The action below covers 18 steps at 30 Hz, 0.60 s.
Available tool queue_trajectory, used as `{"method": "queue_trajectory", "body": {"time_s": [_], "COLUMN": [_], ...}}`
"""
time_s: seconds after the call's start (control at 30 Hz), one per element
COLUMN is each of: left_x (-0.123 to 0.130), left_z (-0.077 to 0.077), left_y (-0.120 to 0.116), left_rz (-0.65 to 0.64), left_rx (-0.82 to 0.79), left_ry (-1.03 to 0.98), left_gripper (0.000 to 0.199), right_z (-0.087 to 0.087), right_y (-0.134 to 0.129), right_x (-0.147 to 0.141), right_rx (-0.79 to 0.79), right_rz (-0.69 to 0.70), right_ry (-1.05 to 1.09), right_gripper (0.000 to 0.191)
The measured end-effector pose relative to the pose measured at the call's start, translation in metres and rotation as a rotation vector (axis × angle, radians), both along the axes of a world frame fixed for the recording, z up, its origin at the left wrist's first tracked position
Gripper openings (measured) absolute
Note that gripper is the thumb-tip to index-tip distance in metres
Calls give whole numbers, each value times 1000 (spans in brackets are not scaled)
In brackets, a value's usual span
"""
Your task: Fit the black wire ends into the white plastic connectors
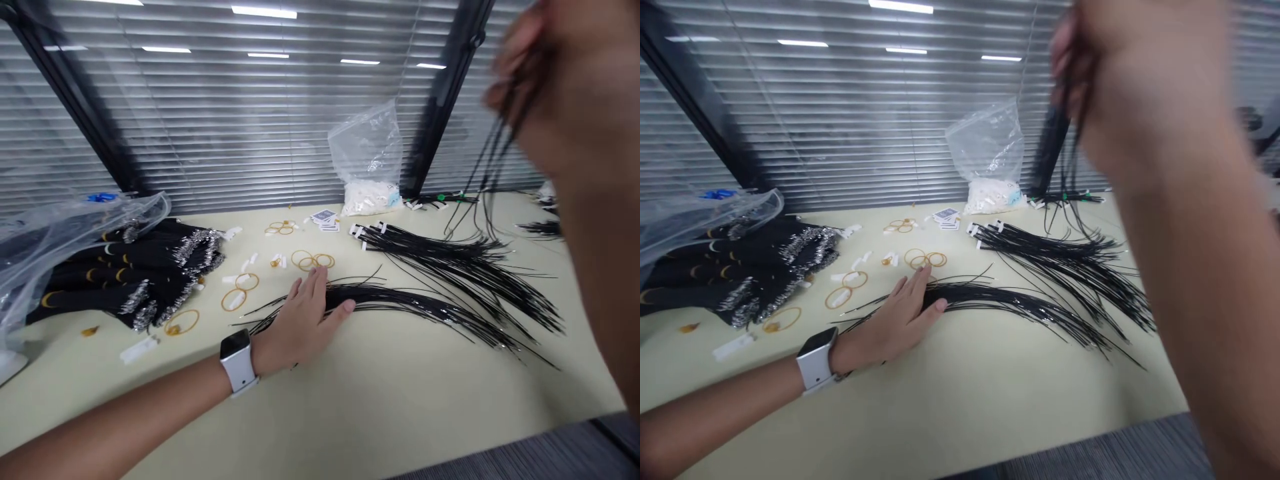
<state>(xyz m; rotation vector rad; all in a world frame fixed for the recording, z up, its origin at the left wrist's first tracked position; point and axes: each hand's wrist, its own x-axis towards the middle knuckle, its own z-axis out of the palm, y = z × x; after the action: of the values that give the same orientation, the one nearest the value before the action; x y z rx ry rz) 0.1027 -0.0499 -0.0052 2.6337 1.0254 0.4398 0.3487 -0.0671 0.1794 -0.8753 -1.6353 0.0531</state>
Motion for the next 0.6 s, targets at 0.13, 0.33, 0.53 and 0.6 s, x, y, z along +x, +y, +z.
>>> {"method": "queue_trajectory", "body": {"time_s": [0.13,0.33,0.53,0.6], "left_x": [-6,-45,-84,-90], "left_z": [21,41,16,8], "left_y": [-5,-9,13,18], "left_rz": [10,100,212,202], "left_rx": [4,72,-160,-254], "left_ry": [-158,-320,-361,-360], "left_gripper": [46,15,25,23], "right_z": [-46,-129,-154,-156], "right_y": [31,51,36,32], "right_x": [-45,-94,-119,-125], "right_rx": [-240,-502,-532,-472], "right_rz": [118,383,378,291], "right_ry": [-341,-749,-929,-957], "right_gripper": [16,24,35,33]}}
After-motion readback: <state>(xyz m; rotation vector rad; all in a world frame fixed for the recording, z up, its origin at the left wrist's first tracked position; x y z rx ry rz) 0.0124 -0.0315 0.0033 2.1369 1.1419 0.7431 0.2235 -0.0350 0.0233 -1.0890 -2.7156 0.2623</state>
